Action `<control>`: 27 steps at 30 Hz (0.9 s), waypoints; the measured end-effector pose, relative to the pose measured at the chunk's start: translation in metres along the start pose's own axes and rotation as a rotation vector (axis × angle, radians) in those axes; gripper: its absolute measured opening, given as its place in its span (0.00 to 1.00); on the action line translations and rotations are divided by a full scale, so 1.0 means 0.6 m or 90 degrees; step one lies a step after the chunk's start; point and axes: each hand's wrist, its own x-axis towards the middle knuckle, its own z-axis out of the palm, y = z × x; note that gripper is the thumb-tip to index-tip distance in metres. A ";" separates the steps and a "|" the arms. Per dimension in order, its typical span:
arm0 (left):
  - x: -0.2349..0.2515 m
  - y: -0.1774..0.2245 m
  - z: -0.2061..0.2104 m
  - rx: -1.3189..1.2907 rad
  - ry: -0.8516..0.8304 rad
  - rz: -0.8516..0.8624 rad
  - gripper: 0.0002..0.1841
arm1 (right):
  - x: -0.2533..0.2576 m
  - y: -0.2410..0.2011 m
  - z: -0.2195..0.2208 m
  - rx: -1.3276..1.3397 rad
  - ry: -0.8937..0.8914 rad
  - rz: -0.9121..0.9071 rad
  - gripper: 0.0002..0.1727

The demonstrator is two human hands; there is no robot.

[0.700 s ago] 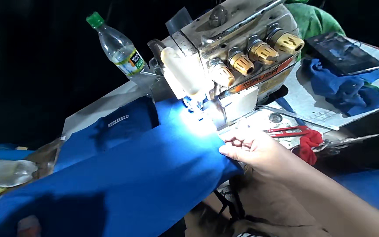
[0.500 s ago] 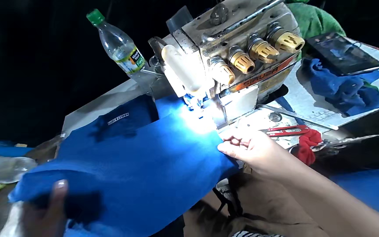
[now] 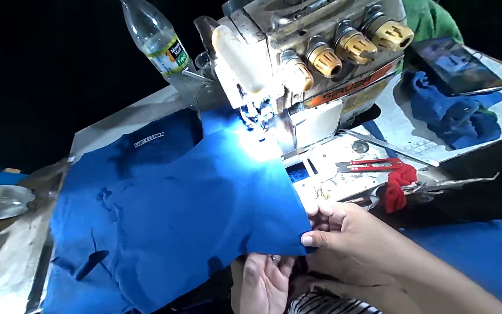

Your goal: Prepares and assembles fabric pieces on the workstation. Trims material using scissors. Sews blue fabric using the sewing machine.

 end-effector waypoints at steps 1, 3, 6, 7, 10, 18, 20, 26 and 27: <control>0.005 0.004 0.013 -0.030 0.034 0.053 0.21 | -0.002 0.000 0.001 -0.011 0.002 0.000 0.10; 0.015 0.011 0.037 -0.031 0.178 0.145 0.14 | -0.009 -0.003 0.003 -0.041 0.021 0.003 0.09; 0.027 0.017 0.053 0.141 0.374 0.238 0.14 | -0.017 -0.012 0.005 -0.053 0.054 -0.017 0.07; 0.030 0.020 0.055 0.194 0.413 0.253 0.15 | -0.017 -0.013 0.004 -0.056 0.059 -0.013 0.06; 0.029 0.027 0.049 0.264 0.443 0.284 0.18 | -0.016 -0.012 0.004 -0.031 0.061 0.013 0.05; 0.020 0.035 0.055 0.348 0.418 0.303 0.15 | -0.018 -0.002 0.005 -0.064 0.067 0.004 0.08; 0.014 0.032 0.054 0.385 0.405 0.324 0.15 | -0.021 0.002 0.005 -0.052 0.067 -0.011 0.07; 0.015 0.027 0.029 0.618 0.333 0.510 0.22 | -0.025 0.015 0.004 0.000 0.038 -0.055 0.06; 0.017 0.029 0.028 0.641 0.319 0.531 0.23 | -0.025 0.015 0.005 0.012 0.039 -0.062 0.05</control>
